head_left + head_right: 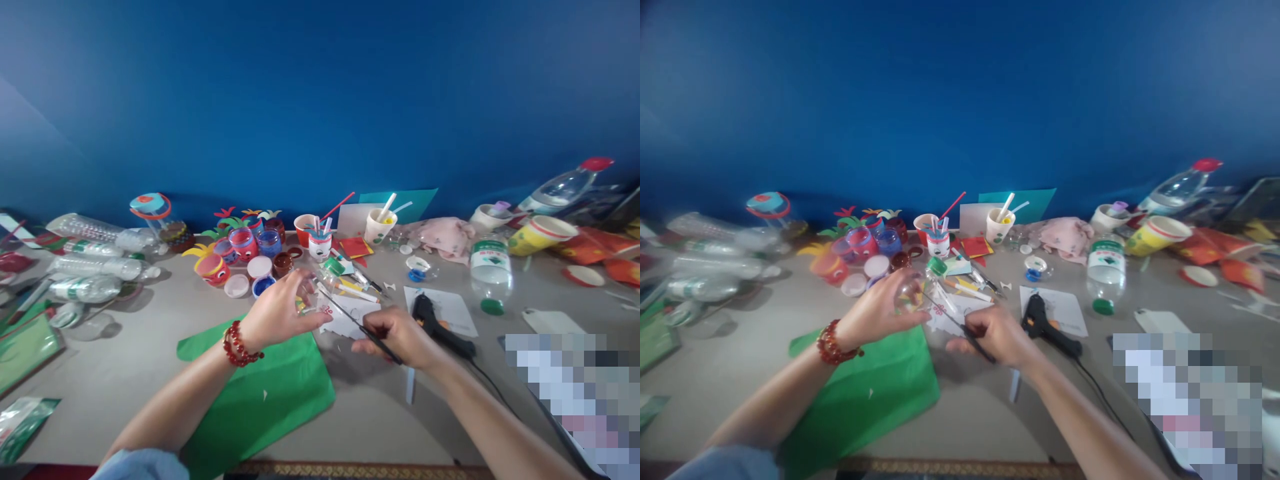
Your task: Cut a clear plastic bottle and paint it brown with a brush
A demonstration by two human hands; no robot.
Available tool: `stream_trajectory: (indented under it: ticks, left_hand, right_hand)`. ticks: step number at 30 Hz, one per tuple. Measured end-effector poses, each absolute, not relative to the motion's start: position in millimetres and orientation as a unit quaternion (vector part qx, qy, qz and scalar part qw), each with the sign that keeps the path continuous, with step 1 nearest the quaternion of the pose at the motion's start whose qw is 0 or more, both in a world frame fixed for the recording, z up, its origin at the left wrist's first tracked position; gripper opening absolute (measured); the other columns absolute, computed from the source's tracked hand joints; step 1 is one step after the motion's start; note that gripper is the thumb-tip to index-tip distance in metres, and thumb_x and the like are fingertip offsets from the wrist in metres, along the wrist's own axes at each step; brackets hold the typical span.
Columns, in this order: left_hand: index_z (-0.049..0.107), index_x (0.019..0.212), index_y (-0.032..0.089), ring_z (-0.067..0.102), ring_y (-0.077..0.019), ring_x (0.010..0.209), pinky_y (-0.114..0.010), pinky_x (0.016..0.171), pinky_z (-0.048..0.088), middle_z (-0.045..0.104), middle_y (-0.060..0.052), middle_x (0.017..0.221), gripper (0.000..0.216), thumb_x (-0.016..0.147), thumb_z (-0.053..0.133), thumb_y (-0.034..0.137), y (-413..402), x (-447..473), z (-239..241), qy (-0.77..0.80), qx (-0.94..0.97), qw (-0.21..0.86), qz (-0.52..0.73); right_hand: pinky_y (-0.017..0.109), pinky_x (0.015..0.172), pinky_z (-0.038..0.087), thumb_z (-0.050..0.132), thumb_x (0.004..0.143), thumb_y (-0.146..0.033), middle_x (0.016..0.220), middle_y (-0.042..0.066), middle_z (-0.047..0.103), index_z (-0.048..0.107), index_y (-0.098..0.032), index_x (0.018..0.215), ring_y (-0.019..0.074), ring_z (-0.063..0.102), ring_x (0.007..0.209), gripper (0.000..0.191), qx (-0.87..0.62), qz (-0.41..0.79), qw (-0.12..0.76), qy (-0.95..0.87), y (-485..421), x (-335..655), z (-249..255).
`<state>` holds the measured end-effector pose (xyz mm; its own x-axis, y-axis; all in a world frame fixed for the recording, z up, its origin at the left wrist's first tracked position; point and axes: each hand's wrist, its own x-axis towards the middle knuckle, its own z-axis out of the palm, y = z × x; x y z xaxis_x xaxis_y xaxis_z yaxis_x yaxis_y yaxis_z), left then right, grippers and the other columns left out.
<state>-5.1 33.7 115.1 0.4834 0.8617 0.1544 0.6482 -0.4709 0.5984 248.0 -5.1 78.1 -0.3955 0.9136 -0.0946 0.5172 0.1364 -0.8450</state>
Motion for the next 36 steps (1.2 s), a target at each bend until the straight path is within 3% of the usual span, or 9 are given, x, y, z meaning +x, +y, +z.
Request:
stream_trajectory:
  ticks: [6, 13, 27, 36]
  left_hand:
    - [0.049, 0.123, 0.021, 0.072, -0.0223, 0.085, -0.037, 0.076, 0.058, 0.071, -0.007, 0.110, 0.061, 0.077, 0.071, 0.054, 35.1, -5.8, 114.7, 0.453, 0.821, 0.253, 0.237]
    - [0.049, 0.123, 0.019, 0.071, -0.0272, 0.096, -0.039, 0.079, 0.058, 0.070, -0.010, 0.112, 0.060, 0.076, 0.071, 0.048, 32.9, -7.3, 117.1, 0.466, 0.828, 0.222, 0.218]
    - [0.046, 0.125, 0.019, 0.072, -0.0231, 0.082, -0.036, 0.074, 0.058, 0.070, -0.004, 0.095, 0.063, 0.073, 0.074, 0.043, 24.7, 2.6, 107.6, 0.468, 0.825, 0.219, 0.228]
    - [0.045, 0.128, 0.019, 0.071, -0.0277, 0.096, -0.039, 0.079, 0.058, 0.070, -0.011, 0.112, 0.067, 0.074, 0.073, 0.047, 26.4, -0.7, 110.7, 0.472, 0.834, 0.197, 0.205]
  right_hand:
    - [0.022, 0.043, 0.019, 0.067, 0.072, -0.074, 0.048, -0.007, 0.025, 0.028, -0.021, 0.049, 0.0079, 0.025, 0.048, 0.069, -0.494, 0.381, 0.239, -0.744, -3.3, 247.3, 78.5]
    - [0.023, 0.045, 0.020, 0.066, 0.074, -0.072, 0.048, -0.007, 0.027, 0.030, -0.021, 0.050, 0.0085, 0.024, 0.050, 0.067, -0.494, 0.365, 0.239, -0.752, -6.2, 244.7, 72.7]
    - [0.023, 0.046, 0.018, 0.070, 0.072, -0.070, 0.051, -0.007, 0.026, 0.029, -0.021, 0.051, 0.0084, 0.024, 0.052, 0.067, -0.506, 0.377, 0.232, -0.740, -11.4, 243.9, 74.5]
    - [0.022, 0.044, 0.018, 0.068, 0.073, -0.070, 0.048, -0.008, 0.025, 0.028, -0.022, 0.051, 0.0081, 0.022, 0.049, 0.067, -0.498, 0.394, 0.236, -0.736, -10.2, 242.2, 79.1]
